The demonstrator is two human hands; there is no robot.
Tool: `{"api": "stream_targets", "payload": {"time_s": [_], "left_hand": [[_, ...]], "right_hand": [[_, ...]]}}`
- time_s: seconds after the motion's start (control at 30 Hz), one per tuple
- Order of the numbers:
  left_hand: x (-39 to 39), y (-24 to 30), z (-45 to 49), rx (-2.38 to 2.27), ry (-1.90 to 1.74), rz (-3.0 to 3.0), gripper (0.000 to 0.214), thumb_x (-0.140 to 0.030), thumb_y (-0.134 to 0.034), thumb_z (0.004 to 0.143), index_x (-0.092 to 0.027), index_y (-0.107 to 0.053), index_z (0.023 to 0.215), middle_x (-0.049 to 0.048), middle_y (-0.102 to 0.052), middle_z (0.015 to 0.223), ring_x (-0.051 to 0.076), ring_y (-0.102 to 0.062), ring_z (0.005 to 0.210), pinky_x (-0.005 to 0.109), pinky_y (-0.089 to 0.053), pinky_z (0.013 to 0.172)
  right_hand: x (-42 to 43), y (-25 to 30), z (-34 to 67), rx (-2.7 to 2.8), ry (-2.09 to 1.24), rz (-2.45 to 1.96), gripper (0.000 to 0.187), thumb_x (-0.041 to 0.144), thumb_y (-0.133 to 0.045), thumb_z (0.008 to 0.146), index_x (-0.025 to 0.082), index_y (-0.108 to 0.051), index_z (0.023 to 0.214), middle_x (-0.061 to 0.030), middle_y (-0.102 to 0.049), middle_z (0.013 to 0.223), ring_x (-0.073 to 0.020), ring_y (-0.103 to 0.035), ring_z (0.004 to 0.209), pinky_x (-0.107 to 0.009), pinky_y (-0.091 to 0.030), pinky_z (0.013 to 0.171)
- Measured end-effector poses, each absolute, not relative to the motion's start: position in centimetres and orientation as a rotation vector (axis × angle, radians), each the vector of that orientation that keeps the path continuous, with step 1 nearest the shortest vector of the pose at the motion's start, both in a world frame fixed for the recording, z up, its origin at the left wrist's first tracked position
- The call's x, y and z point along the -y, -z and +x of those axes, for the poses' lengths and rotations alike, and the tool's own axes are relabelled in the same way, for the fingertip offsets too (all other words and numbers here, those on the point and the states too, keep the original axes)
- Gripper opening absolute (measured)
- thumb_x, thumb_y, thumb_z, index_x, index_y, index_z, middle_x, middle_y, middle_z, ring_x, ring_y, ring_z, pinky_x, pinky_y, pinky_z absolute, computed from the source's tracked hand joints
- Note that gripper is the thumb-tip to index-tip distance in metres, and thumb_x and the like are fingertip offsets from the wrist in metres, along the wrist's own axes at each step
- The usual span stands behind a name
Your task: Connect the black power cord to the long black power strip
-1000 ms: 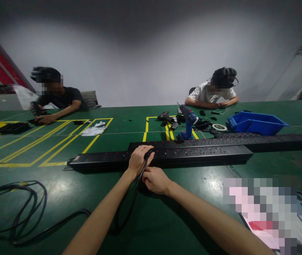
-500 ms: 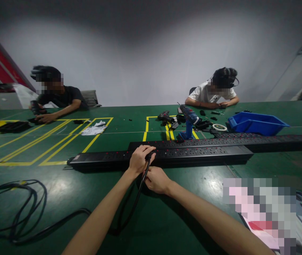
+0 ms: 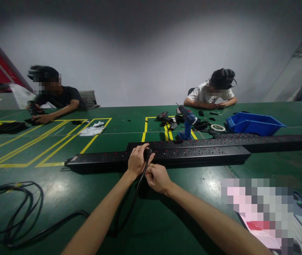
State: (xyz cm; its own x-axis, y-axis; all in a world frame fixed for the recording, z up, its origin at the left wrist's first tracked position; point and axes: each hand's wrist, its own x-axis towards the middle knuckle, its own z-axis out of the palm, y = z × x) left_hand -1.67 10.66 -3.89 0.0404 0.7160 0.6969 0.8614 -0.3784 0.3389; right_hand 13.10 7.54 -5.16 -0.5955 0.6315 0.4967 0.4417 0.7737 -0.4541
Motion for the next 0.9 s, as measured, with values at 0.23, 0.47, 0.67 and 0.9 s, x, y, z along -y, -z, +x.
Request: {"api": "stream_targets", "payload": {"time_s": [0.23, 0.47, 0.67, 0.9], "left_hand": [[-10.9, 4.4, -2.2, 1.622, 1.248, -2.183, 0.058, -0.032, -0.061, 0.082, -0.02, -0.04, 0.135, 0.0065, -0.071, 0.106, 0.024, -0.063, 0.103, 0.04, -0.045, 0.095], [-10.9, 4.7, -2.4, 1.615, 1.275, -2.221, 0.091, -0.038, -0.062, 0.08, -0.016, -0.009, 0.15, 0.0091, -0.07, 0.109, 0.026, -0.065, 0.104, 0.042, -0.044, 0.095], [-11.3, 5.1, -2.4, 1.625, 1.323, -2.192, 0.092, -0.043, -0.065, 0.079, -0.018, -0.013, 0.15, 0.0144, -0.064, 0.126, 0.029, -0.062, 0.114, 0.043, -0.044, 0.097], [-11.3, 4.8, -2.4, 1.688, 1.354, -2.149, 0.085, -0.043, -0.066, 0.078, -0.025, -0.021, 0.149, 0.0111, -0.06, 0.133, 0.027, -0.062, 0.115, 0.041, -0.045, 0.099]], "right_hand": [[-8.4, 2.1, 13.5, 1.947, -0.405, -0.852, 0.018, 0.008, -0.047, 0.079, 0.02, -0.053, 0.067, -0.0013, -0.058, 0.073, -0.0158, -0.053, 0.072, -0.028, -0.039, 0.071], [-12.9, -2.0, 11.2, 2.099, -0.259, -1.263, 0.02, 0.021, -0.044, 0.091, 0.02, -0.064, 0.092, -0.007, -0.064, 0.101, -0.0216, -0.052, 0.1, -0.034, -0.035, 0.085], [-16.5, -2.7, 8.2, 2.268, -0.243, -1.494, 0.028, 0.031, -0.039, 0.095, 0.02, -0.059, 0.112, -0.0126, -0.06, 0.119, -0.0279, -0.049, 0.111, -0.041, -0.035, 0.089], [-17.5, -2.6, 6.7, 2.392, -0.301, -1.616, 0.035, 0.038, -0.045, 0.091, 0.016, -0.059, 0.114, -0.0192, -0.056, 0.125, -0.0331, -0.052, 0.113, -0.046, -0.037, 0.09]]}}
